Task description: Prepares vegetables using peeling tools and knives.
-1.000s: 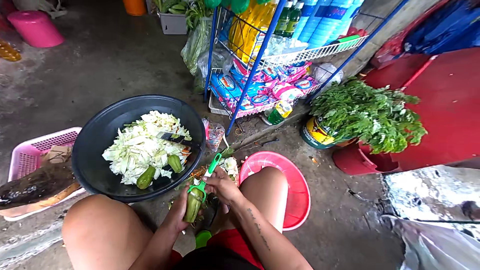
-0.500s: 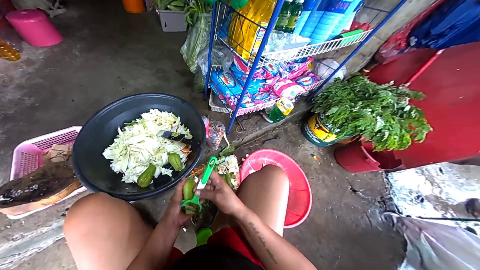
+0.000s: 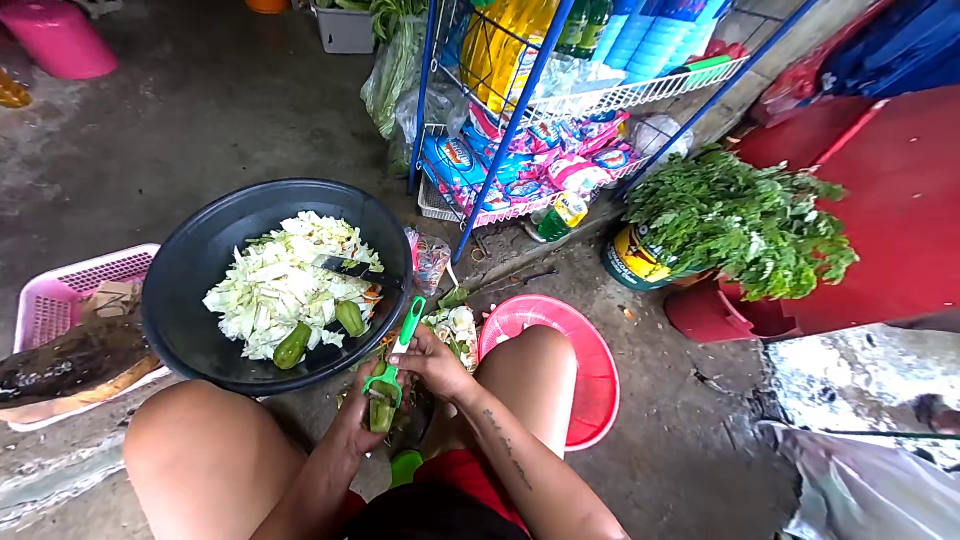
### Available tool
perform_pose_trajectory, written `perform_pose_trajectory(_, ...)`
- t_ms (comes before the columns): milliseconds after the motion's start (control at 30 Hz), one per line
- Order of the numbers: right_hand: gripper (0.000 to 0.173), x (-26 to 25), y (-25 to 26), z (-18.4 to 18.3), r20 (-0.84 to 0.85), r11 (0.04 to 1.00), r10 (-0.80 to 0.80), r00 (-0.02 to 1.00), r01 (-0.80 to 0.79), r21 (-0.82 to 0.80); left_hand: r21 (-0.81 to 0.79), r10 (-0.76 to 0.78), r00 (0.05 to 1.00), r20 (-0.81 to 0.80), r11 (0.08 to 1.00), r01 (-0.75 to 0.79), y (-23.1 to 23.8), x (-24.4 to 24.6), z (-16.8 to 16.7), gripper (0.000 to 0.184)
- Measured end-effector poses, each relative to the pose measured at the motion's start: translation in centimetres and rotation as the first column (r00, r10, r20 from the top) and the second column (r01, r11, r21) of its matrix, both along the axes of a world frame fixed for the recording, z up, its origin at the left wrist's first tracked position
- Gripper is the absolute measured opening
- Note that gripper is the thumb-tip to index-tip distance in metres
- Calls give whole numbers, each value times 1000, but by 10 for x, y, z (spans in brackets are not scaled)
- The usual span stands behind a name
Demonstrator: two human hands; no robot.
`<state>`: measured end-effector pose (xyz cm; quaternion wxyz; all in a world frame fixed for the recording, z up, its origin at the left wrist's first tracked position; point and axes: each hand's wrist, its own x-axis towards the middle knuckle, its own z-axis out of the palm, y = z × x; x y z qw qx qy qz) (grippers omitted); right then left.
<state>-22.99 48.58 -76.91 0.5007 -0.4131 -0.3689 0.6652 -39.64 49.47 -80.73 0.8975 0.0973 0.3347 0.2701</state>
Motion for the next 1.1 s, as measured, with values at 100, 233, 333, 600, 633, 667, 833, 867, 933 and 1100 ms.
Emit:
perform_pose_trajectory(100, 44, 9, 12, -2, 2, 997, -83, 997, 83, 7, -12, -32, 999, -8, 999, 32, 0, -1, 0, 68)
perform_pose_trajectory(233, 54, 54, 37, -18, 495, 941, -324, 806, 328, 82, 6, -122, 992, -21, 992, 122, -7, -2, 8, 62)
perform_pose_trajectory(333, 49, 79, 39, -16, 892, 937, -269, 362, 313, 155, 26, -93, 996, -7, 995, 93, -2, -7, 4, 68)
perform_pose_trajectory(600, 39, -2, -24, 9, 131, 997, -50, 990, 42, 66, 5, 36, 980, -196, 999, -35, 5, 3, 3, 66)
perform_pose_trajectory(633, 38, -5, -26, 7, 106, 998, 4, 994, -10, 59, -2, 46, 987, -155, 999, -47, 5, 2, 2, 65)
perform_pose_trajectory(667, 40, -7, -26, 5, 94, 998, 31, 995, -36, 50, -9, 54, 990, -127, 998, -55, 5, 1, 1, 65)
perform_pose_trajectory(833, 42, -4, -19, 4, 46, 995, 103, 994, -103, -12, -35, 47, 996, -76, 998, -49, 4, 1, 2, 64)
perform_pose_trajectory(867, 41, -5, -19, 5, 45, 993, 119, 992, -118, -18, -35, 44, 994, -95, 998, -48, 4, 1, 4, 65)
perform_pose_trajectory(933, 42, -7, -19, 5, 64, 991, 128, 990, -127, -30, -44, 49, 991, -124, 998, -55, 4, 0, 5, 66)
perform_pose_trajectory(1100, 47, -6, -9, 3, 78, 990, 135, 988, -131, -53, -17, 53, 994, -96, 998, -55, 3, -1, 4, 65)
